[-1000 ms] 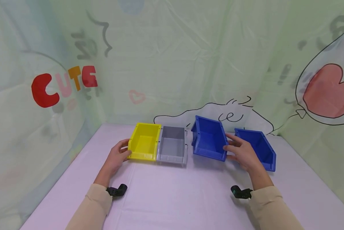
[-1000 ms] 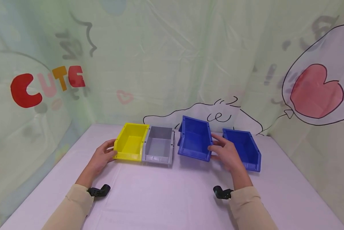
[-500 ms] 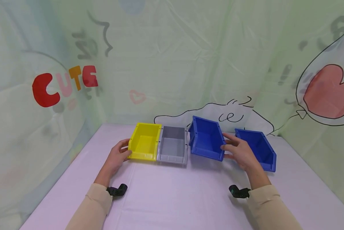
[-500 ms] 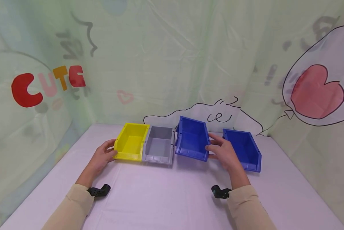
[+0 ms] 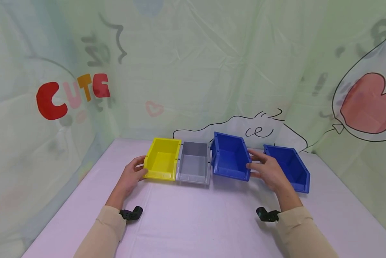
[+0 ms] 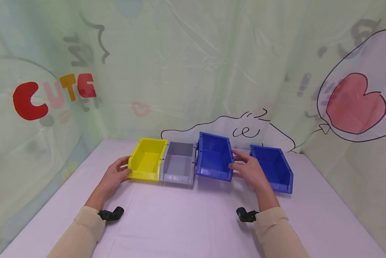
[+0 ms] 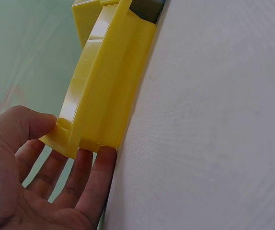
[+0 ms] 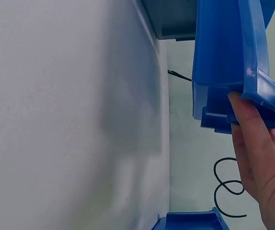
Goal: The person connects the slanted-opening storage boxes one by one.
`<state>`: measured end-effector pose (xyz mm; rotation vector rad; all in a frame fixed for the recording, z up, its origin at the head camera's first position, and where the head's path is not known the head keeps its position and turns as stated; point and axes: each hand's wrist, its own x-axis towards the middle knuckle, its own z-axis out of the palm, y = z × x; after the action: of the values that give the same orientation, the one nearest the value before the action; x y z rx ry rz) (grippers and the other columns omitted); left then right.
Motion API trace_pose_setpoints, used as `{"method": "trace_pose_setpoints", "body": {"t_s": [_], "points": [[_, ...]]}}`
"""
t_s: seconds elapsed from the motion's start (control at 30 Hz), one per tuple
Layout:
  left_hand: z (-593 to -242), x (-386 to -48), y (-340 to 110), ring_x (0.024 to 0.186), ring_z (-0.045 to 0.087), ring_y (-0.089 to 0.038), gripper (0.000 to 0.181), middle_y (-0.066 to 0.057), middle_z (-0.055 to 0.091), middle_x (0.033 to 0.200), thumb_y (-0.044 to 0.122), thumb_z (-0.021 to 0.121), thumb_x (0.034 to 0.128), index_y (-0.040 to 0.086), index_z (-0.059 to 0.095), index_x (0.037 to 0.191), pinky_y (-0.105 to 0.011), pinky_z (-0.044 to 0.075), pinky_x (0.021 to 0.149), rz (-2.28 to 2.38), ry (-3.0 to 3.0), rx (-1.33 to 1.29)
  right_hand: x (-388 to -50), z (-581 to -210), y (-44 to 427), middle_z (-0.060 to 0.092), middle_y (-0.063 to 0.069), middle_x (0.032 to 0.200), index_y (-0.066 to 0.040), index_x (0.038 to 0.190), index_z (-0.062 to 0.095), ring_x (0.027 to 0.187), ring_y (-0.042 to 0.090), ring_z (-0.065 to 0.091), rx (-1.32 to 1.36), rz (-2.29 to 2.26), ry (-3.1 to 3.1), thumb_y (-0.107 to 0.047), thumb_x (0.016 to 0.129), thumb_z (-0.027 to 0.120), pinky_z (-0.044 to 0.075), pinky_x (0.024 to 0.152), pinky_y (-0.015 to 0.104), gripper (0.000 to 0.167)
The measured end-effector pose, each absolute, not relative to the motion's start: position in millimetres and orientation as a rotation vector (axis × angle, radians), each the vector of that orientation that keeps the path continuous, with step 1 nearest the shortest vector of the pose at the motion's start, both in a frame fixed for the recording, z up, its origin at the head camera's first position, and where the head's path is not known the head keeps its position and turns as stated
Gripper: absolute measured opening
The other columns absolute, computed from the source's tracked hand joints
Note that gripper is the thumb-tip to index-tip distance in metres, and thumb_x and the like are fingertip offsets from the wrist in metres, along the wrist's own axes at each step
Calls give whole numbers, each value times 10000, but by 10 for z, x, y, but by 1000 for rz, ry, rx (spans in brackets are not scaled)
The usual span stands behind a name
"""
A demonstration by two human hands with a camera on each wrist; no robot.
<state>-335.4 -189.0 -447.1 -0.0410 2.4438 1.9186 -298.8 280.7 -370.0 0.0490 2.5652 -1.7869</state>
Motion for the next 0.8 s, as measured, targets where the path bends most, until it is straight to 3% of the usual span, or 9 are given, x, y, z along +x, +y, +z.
{"method": "trace_pose_setpoints", "body": {"t_s": [0.8], "points": [[-4467, -3361, -1887, 1434, 473, -305, 618, -52, 413, 1614, 139, 613, 994, 220, 413, 1573, -448, 511, 1113, 1896, 2458, -65, -2975, -3645, 2723, 393, 266, 1560, -123, 1625, 334, 1349, 453, 518, 51, -1724, 2642, -83, 968, 649, 586, 980, 460, 729]]}}
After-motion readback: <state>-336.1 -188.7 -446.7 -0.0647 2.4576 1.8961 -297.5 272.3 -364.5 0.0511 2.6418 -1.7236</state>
